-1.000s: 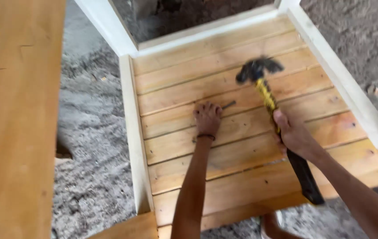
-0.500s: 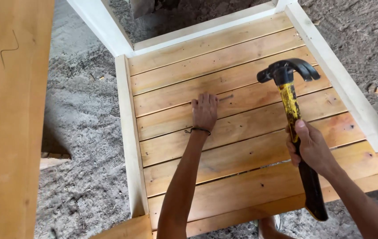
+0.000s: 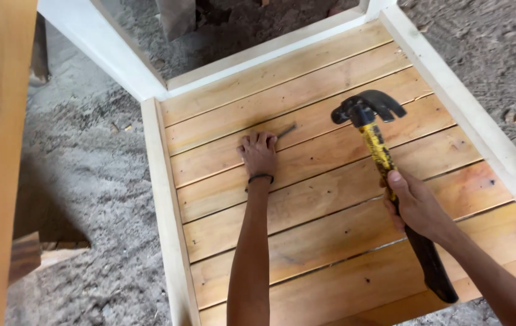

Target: The person assembles a wooden chair by positioning slats on the frame and driving nails into the wood with a hammer. They then move to different sections of the chair to hammer more nails into the joints.

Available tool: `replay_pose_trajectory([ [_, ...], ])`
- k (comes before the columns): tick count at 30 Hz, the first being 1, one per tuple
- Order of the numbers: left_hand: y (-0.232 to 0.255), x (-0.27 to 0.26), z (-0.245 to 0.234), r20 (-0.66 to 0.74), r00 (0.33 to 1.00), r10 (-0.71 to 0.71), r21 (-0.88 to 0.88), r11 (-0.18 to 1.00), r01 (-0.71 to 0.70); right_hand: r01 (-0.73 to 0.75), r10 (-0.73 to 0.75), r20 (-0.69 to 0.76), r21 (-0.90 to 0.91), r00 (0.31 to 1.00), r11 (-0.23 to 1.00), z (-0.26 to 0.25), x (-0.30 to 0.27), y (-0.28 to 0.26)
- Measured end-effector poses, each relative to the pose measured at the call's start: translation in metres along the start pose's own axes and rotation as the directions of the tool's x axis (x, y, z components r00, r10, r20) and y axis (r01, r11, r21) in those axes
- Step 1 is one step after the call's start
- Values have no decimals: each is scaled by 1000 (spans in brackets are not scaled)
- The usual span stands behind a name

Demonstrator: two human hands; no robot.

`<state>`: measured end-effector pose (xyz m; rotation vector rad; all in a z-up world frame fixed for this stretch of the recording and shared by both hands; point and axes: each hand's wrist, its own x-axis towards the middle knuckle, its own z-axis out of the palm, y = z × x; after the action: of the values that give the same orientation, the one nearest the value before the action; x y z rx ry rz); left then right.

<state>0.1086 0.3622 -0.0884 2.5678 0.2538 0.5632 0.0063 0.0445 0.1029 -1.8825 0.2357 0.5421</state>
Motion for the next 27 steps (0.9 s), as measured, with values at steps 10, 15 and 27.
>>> replay_pose_trajectory([
  [10, 3, 0, -4, 27, 999, 16, 77, 997, -18, 100, -91, 91, -102, 992, 990, 36, 10, -64],
  [15, 4, 0, -3, 5, 1000, 17, 64, 998, -17, 267, -269, 85, 42, 959, 963, 41, 3, -107],
  [27, -1, -3, 2, -18, 999, 46, 43, 998, -45, -95, 138, 84, -390, 987, 916, 71, 80, -52],
])
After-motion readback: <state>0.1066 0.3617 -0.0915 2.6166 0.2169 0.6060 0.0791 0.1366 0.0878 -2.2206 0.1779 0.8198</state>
